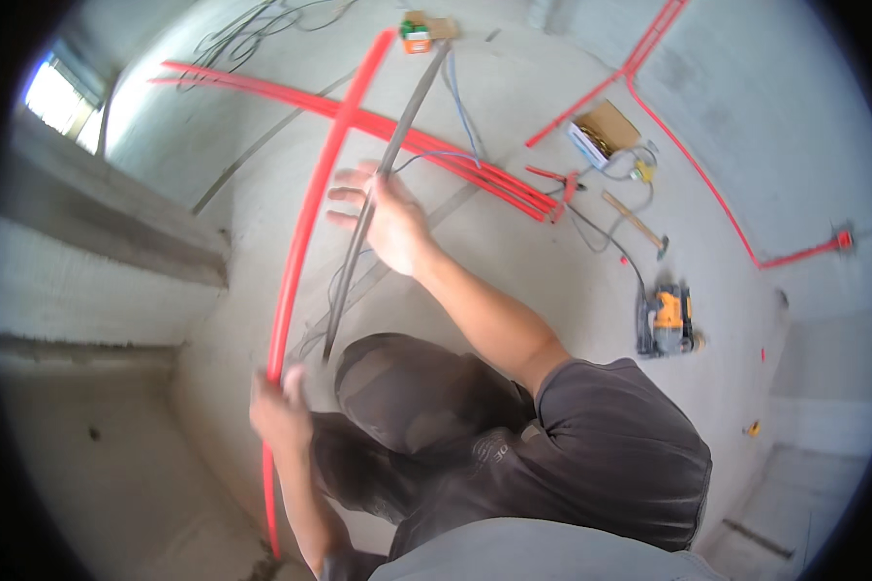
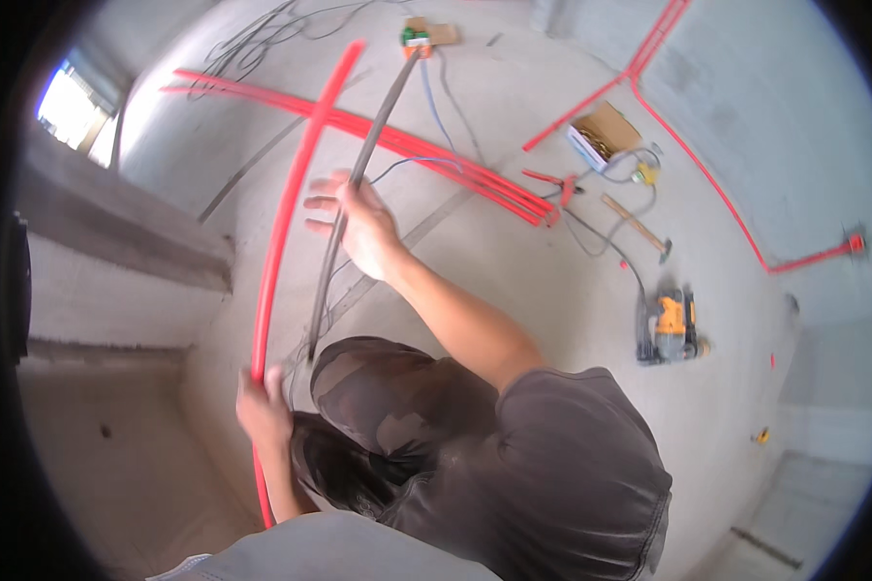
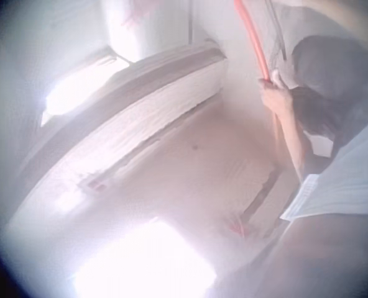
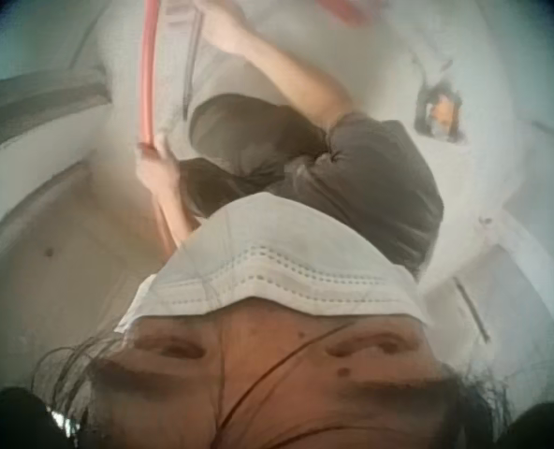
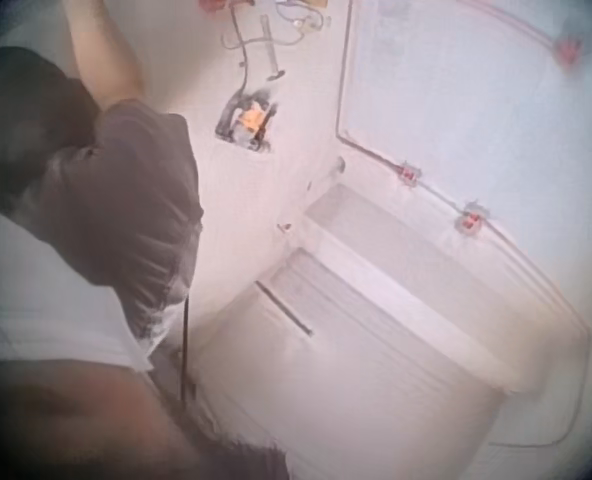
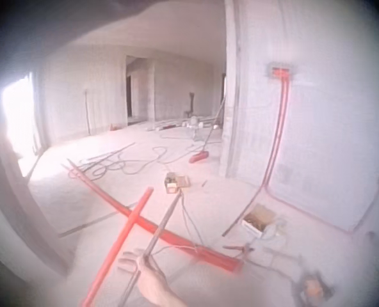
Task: The person installs red electrical conduits along a concrete wall and ceiling. They use a rotary hammer to cut grooves, a hammer and nails to secure the conduits, and a pipe cutter to trim sections. The person also bends conduit pieces to fit corners.
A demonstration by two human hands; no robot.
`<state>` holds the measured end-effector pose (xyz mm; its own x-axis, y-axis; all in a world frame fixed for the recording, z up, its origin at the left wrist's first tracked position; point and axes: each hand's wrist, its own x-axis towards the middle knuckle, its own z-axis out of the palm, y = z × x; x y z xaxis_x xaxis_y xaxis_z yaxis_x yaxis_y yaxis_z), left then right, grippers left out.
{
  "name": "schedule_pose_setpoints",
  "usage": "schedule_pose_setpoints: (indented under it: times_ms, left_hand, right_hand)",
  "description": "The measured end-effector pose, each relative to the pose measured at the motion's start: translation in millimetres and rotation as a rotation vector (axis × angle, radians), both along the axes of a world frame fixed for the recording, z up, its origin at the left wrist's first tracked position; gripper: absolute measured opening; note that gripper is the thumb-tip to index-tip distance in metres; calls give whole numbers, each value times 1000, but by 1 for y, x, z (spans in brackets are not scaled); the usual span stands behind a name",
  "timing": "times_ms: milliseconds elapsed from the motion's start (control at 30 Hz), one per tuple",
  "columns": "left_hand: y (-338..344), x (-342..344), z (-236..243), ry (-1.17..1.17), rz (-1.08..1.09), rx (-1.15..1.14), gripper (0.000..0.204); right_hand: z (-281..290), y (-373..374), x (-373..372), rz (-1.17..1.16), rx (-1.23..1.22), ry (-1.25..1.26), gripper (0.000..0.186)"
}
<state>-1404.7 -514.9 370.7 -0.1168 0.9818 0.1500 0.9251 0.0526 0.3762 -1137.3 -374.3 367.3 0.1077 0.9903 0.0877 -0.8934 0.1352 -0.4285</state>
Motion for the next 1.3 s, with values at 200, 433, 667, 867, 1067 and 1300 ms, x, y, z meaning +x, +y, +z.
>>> schedule_pose_setpoints:
  times_ms: [200, 433, 667, 867, 1067, 1300]
  left_hand:
    - [-108, -92, -36, -48, 63, -128, 74]
    - [-192, -140, -82, -83, 22, -78, 71]
    - [-184, -136, -76, -68, -10, -42, 69]
    - [-179, -136, -78, -72, -20, -3, 70]
    - [-174, -140, -72, 2, -38, 6, 70]
    - [-173, -128, -73, -162, -33, 10, 69]
  right_hand:
    - [-46, 32, 52, -117, -64, -457, 23]
    - [36, 83, 121, -560, -211, -229, 21]
    - [55, 87, 128, -613, -77, -266, 19]
    - [68, 79, 107, -586, -95, -256, 18]
    - [86, 89, 107, -591, -33, -315, 31]
    - [80, 85, 106, -456, -43, -265, 25]
